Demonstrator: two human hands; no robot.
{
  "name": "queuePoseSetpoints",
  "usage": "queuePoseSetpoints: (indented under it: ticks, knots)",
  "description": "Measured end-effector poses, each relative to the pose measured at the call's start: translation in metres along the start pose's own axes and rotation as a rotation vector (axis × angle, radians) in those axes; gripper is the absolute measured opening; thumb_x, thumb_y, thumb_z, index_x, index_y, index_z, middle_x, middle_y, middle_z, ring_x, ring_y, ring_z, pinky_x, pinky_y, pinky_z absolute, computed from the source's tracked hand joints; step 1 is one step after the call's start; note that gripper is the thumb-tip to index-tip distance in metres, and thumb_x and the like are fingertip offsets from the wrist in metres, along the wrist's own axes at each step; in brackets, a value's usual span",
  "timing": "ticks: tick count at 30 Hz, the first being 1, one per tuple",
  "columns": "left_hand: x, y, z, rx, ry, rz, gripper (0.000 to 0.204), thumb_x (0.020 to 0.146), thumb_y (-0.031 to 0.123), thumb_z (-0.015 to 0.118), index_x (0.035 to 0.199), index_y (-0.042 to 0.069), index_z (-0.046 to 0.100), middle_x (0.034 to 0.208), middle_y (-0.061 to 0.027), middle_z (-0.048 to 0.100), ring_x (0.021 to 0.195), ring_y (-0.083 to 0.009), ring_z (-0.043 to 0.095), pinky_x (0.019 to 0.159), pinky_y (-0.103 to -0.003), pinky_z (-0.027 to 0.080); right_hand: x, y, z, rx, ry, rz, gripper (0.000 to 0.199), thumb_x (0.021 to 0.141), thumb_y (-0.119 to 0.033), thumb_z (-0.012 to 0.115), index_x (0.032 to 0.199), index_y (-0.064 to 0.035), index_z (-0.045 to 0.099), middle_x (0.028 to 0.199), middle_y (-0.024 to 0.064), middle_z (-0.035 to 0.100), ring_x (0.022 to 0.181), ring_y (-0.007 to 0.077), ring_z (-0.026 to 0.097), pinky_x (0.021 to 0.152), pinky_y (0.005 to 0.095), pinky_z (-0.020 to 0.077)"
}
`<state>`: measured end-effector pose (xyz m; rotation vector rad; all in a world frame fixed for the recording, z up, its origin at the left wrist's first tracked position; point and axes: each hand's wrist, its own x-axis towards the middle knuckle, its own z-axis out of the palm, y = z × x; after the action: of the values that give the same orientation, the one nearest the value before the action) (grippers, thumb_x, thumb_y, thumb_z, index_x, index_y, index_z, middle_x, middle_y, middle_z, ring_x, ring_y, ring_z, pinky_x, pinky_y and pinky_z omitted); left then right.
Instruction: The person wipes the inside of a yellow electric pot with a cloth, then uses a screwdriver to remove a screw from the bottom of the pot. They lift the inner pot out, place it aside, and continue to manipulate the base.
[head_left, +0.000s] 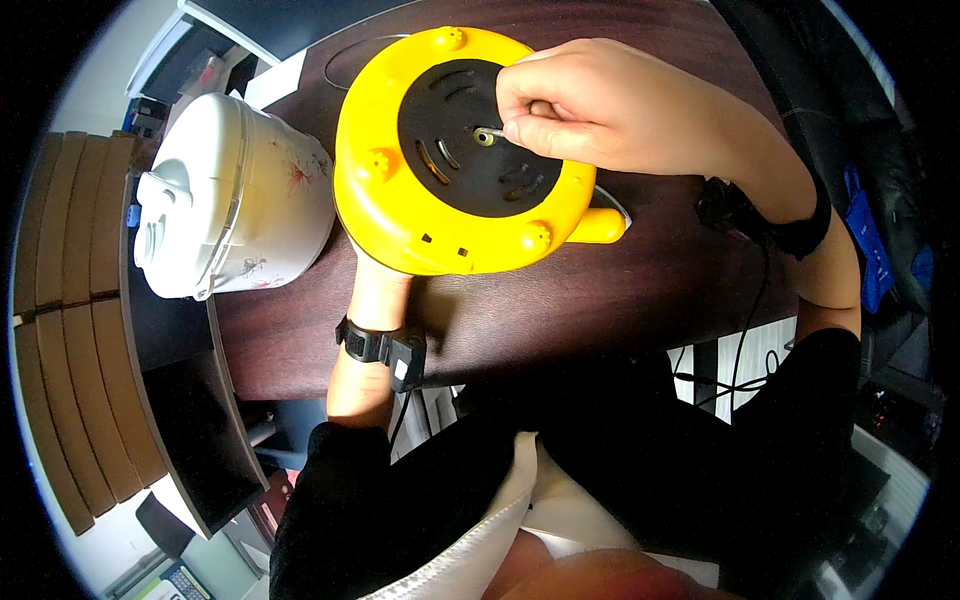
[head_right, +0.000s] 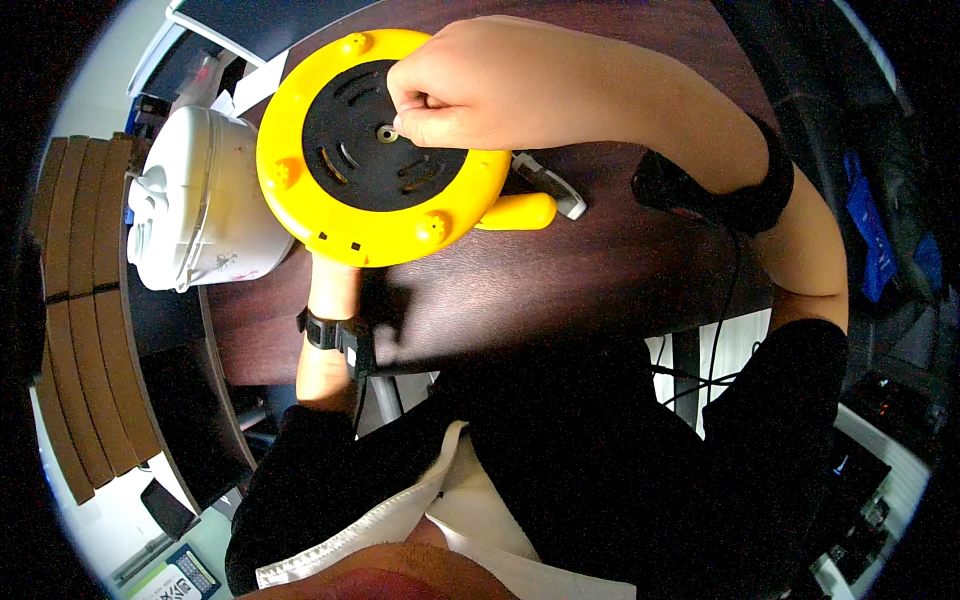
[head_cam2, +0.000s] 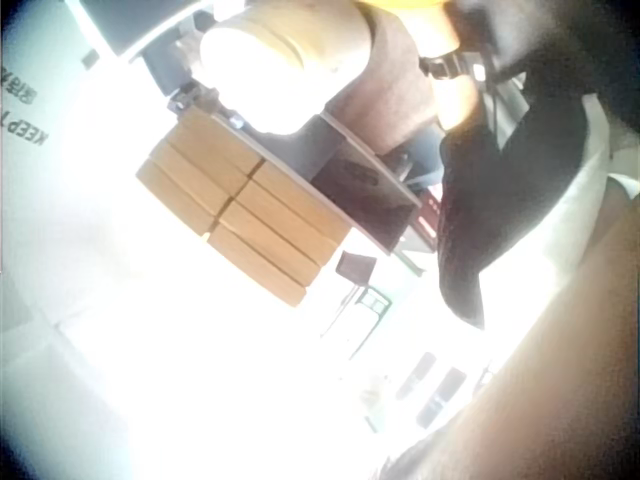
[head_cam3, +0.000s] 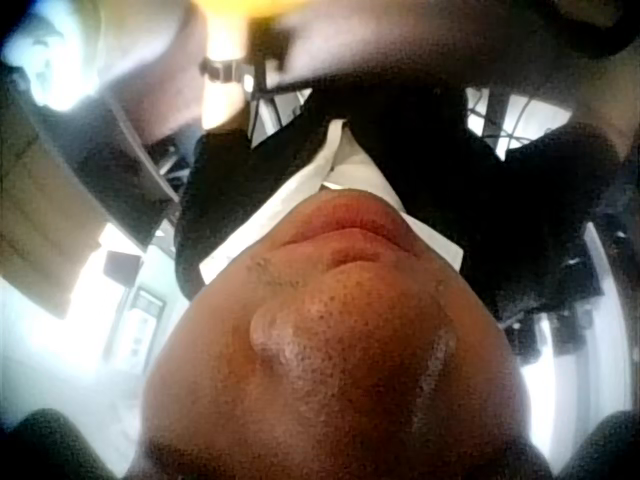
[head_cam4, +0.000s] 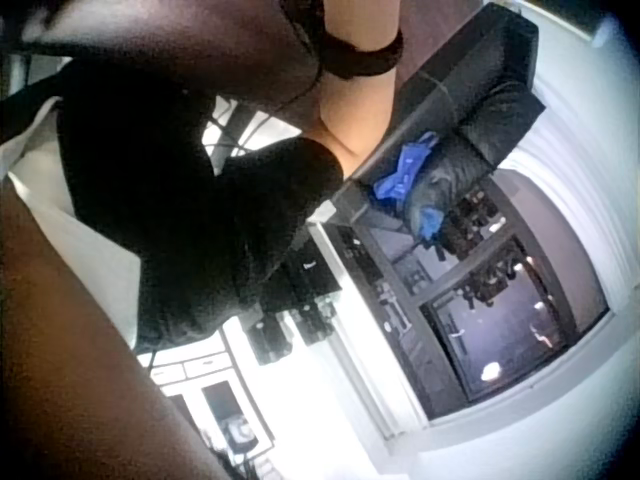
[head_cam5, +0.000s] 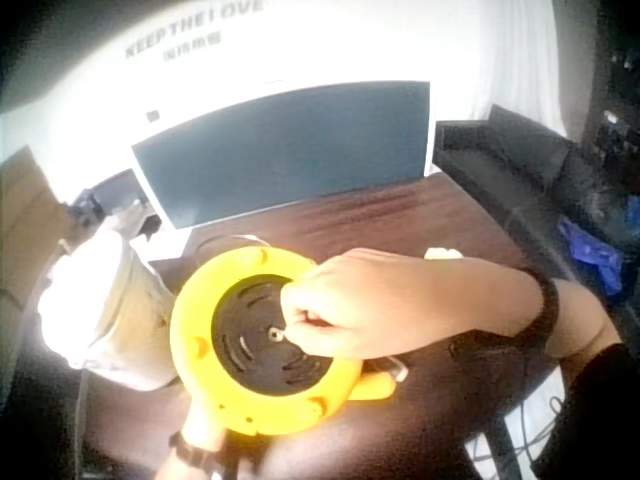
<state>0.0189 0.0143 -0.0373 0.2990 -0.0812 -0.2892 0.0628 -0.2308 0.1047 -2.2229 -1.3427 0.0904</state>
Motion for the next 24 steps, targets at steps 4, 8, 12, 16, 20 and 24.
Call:
queuePoseSetpoints:
  ticks: [4,8,12,16,20,24]
  knots:
    - [-0.004,-0.004,0.007,0.177,0.084,0.097,0.041,0.098,0.029,0.05,0.129,0.004,0.052,0.126,-0.0141,0.059,0.112,-0.029,0.059,0.096,-0.042,0.049,0.002,-0.004,-0.006,-0.018,-0.139,0.07,0.013,0.09,-0.014,0.058,0.083,-0.0028,0.057,0.069,0.0082,0.056,0.061,0.0191,0.056,0.058,0.0298,0.0426]
    - [-0.006,-0.003,0.007,0.16,0.113,0.079,0.039,0.098,0.026,0.05,0.129,0.003,0.052,0.126,-0.014,0.059,0.111,-0.0283,0.059,0.096,-0.042,0.049,0.006,0.001,-0.005,-0.043,-0.116,0.058,0.017,0.092,-0.018,0.056,0.085,-0.0027,0.059,0.068,0.0092,0.057,0.061,0.0196,0.057,0.058,0.0297,0.0441]
    - [-0.004,0.0,0.0,0.024,0.027,0.003,0.04,0.098,0.028,0.049,0.13,0.004,0.05,0.127,-0.0136,0.059,0.114,-0.0273,0.058,0.098,-0.042,0.048,0.01,0.006,0.002,-0.019,-0.083,0.097,0.022,0.093,-0.023,0.057,0.085,-0.0027,0.06,0.067,0.0102,0.057,0.06,0.0192,0.058,0.057,0.0296,0.0449]
    - [-0.002,0.001,0.001,0.168,-0.068,0.087,0.044,0.099,0.031,0.046,0.134,0.005,0.046,0.132,-0.0132,0.055,0.119,-0.0267,0.053,0.102,-0.041,0.044,0.011,0.006,0.013,-0.027,0.054,0.084,0.024,0.093,-0.025,0.058,0.084,-0.0033,0.06,0.066,0.0106,0.056,0.059,0.0192,0.057,0.056,0.0304,0.044]
    - [-0.001,0.003,0.004,0.005,-0.083,-0.009,0.046,0.1,0.033,0.043,0.138,0.007,0.041,0.137,-0.0127,0.05,0.124,-0.0269,0.05,0.105,-0.041,0.041,0.017,0.003,0.017,-0.074,0.173,0.04,0.021,0.092,-0.023,0.06,0.08,-0.0052,0.057,0.062,0.0087,0.053,0.054,0.0186,0.053,0.052,0.0294,0.0396]
    - [-0.002,0.005,-0.003,0.002,-0.069,0.017,0.045,0.1,0.032,0.042,0.137,0.007,0.042,0.136,-0.0126,0.051,0.123,-0.0274,0.05,0.105,-0.041,0.041,0.019,0.008,0.02,-0.058,0.224,0.021,0.024,0.087,-0.028,0.064,0.077,-0.0069,0.06,0.061,0.0108,0.056,0.057,0.0264,0.057,0.054,0.0367,0.0431]
